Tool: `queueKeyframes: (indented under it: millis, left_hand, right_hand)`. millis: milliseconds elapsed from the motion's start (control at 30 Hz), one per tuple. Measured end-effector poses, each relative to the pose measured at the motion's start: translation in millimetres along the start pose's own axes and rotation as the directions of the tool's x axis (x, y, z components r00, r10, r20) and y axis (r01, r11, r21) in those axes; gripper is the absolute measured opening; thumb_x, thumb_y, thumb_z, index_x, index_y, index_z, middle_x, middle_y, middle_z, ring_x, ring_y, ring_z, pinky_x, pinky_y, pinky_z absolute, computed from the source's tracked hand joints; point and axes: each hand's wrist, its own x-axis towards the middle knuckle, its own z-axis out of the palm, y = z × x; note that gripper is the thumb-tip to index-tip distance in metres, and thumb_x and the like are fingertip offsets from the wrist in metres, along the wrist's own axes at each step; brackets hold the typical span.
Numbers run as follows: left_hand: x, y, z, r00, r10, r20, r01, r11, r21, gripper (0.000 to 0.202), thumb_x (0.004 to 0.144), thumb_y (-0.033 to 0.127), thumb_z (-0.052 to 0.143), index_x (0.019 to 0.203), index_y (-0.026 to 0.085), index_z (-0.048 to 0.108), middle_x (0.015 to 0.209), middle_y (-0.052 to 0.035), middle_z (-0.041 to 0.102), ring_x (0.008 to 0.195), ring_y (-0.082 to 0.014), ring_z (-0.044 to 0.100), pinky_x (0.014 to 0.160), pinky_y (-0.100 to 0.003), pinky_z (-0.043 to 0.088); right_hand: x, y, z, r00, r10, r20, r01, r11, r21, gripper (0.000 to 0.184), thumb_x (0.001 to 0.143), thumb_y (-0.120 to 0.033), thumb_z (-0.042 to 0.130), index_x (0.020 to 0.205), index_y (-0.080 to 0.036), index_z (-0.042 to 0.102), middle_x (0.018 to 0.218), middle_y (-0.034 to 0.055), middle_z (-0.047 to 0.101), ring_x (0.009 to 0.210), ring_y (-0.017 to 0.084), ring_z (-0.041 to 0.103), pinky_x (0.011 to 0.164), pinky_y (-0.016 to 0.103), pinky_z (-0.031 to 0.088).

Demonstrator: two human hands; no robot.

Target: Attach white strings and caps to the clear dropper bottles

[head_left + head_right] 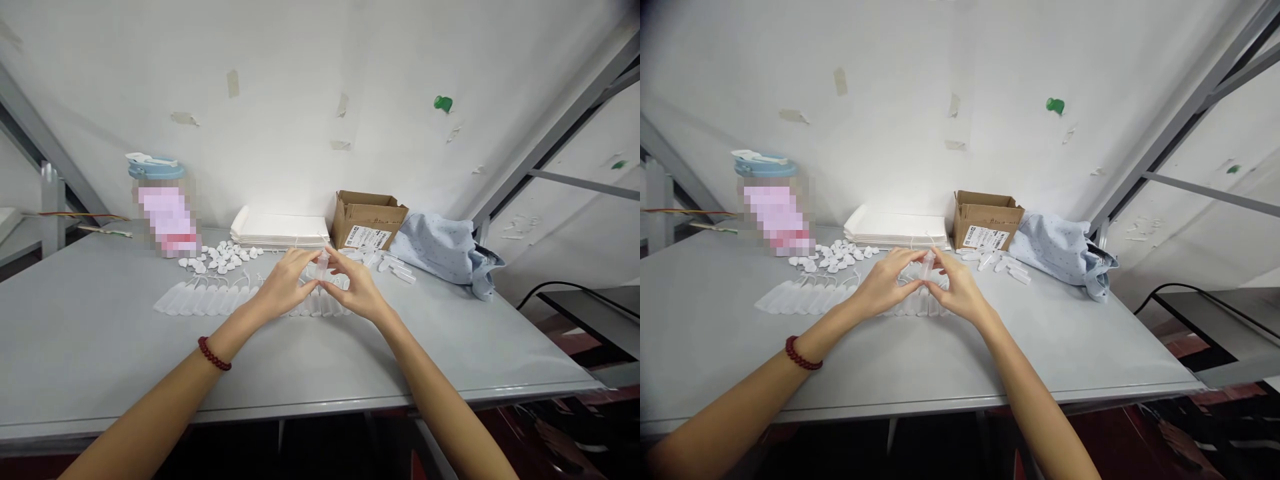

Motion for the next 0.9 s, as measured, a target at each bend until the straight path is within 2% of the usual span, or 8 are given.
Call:
queueKeyframes:
  millis: [133, 300, 467, 600, 700, 800, 900]
  left_hand:
    - [-0.1, 0.6, -0.4, 1.000, -0.001, 0.020, 0.001, 1.000, -0.004, 0.041, 0.082, 0.017, 0.055, 0.122, 0.020, 0.053, 0.111, -0.0085, 0.064, 0.103, -0.0247, 0.057, 0.090, -0.047, 0.046]
    - [-0.9, 2.9, 0.0, 0.999, 0.023, 0.036, -0.022, 0.999, -0.042, 0.045, 0.078, 0.011, 0.053, 0.122, 0.018, 0.053, 0.113, -0.0087, 0.063, 0.105, -0.0238, 0.054, 0.090, -0.043, 0.047]
    - [-0.6, 7.5, -3.1, 0.999, -0.012, 0.048, 0.015, 0.998, -0.054, 0.048, 0.077, 0.010, 0.053, 0.125, 0.016, 0.050, 0.112, -0.0083, 0.062, 0.106, -0.0225, 0.053, 0.091, -0.041, 0.046]
    - [0.3, 9.5, -7.2, 0.999, -0.046, 0.018, 0.047, 0.997, -0.061, 0.046, 0.079, 0.011, 0.051, 0.124, 0.016, 0.050, 0.109, -0.0076, 0.063, 0.102, -0.0214, 0.054, 0.089, -0.042, 0.047]
    - [0.5, 9.2, -8.3, 0.998, -0.067, 0.007, 0.068, 0.995, -0.075, 0.048, 0.078, 0.010, 0.051, 0.125, 0.017, 0.049, 0.109, -0.0064, 0.063, 0.102, -0.0206, 0.054, 0.088, -0.041, 0.048]
    - [0.4, 8.3, -8.0, 0.996, -0.087, -0.001, 0.086, 0.993, -0.075, 0.048, 0.078, 0.011, 0.052, 0.125, 0.018, 0.049, 0.108, -0.0060, 0.063, 0.103, -0.0203, 0.054, 0.090, -0.041, 0.047]
    - [0.4, 7.4, -8.1, 0.993, -0.118, 0.007, 0.118, 0.990, -0.077, 0.049, 0.078, 0.013, 0.052, 0.126, 0.020, 0.049, 0.108, -0.0051, 0.064, 0.103, -0.0208, 0.055, 0.090, -0.042, 0.047]
  right_hand:
    - [-0.2, 4.4, -0.2, 1.000, -0.006, 0.008, 0.006, 0.997, -0.077, 0.066, 0.079, -0.025, 0.060, 0.141, -0.028, 0.038, 0.120, 0.0087, 0.063, 0.103, 0.025, 0.061, 0.083, 0.045, 0.052]
    - [0.7, 3.8, -0.2, 1.000, 0.012, -0.017, -0.014, 0.997, -0.082, 0.064, 0.075, -0.024, 0.065, 0.135, -0.025, 0.044, 0.114, 0.0093, 0.065, 0.100, 0.024, 0.061, 0.081, 0.041, 0.052]
    - [0.2, 3.8, -23.8, 0.992, 0.126, -0.008, -0.126, 0.989, -0.081, 0.058, 0.070, -0.020, 0.066, 0.125, -0.024, 0.052, 0.108, 0.0074, 0.065, 0.099, 0.024, 0.061, 0.080, 0.039, 0.051]
    - [-8.9, 21.2, -57.9, 0.948, 0.310, 0.076, -0.300, 0.947, -0.117, 0.052, 0.067, -0.021, 0.067, 0.118, -0.023, 0.058, 0.109, 0.0063, 0.064, 0.097, 0.022, 0.060, 0.083, 0.040, 0.048]
    - [-17.8, 36.0, -75.3, 0.888, 0.438, 0.143, -0.414, 0.895, -0.166, 0.050, 0.063, -0.021, 0.069, 0.113, -0.020, 0.062, 0.101, 0.0063, 0.063, 0.091, 0.021, 0.059, 0.081, 0.039, 0.048]
    - [-24.0, 42.6, -79.4, 0.868, 0.473, 0.155, -0.436, 0.872, -0.221, 0.051, 0.060, -0.022, 0.071, 0.111, -0.019, 0.063, 0.100, 0.0064, 0.061, 0.091, 0.021, 0.058, 0.081, 0.039, 0.048]
    - [-26.2, 40.5, -76.0, 0.842, 0.486, 0.233, -0.434, 0.868, -0.243, 0.053, 0.061, -0.024, 0.071, 0.113, -0.021, 0.061, 0.106, 0.0065, 0.061, 0.097, 0.022, 0.057, 0.084, 0.038, 0.046]
